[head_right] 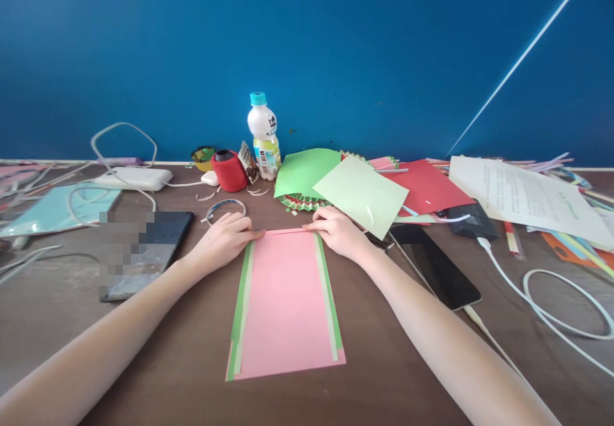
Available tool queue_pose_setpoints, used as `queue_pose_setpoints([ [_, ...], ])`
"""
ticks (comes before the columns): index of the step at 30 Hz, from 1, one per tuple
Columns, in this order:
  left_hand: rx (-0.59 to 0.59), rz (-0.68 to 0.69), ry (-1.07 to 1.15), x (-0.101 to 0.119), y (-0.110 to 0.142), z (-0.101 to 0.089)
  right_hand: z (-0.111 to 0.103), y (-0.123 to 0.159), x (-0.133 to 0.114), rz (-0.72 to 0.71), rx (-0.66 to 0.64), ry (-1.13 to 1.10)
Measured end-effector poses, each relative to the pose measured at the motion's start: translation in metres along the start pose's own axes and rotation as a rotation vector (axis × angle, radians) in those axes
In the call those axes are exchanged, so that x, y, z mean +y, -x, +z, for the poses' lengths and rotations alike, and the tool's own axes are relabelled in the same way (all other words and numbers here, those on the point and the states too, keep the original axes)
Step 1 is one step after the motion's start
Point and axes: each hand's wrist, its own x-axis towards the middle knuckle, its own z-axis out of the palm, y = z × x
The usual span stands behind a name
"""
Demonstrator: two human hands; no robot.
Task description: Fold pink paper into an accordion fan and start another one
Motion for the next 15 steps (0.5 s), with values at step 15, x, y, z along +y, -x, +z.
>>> queue_pose_setpoints([
  [15,-0.080,-0.045,0.070,0.009,0.001,-0.011,-0.008,0.006,-0.008,-0.014,-0.034,0.036],
])
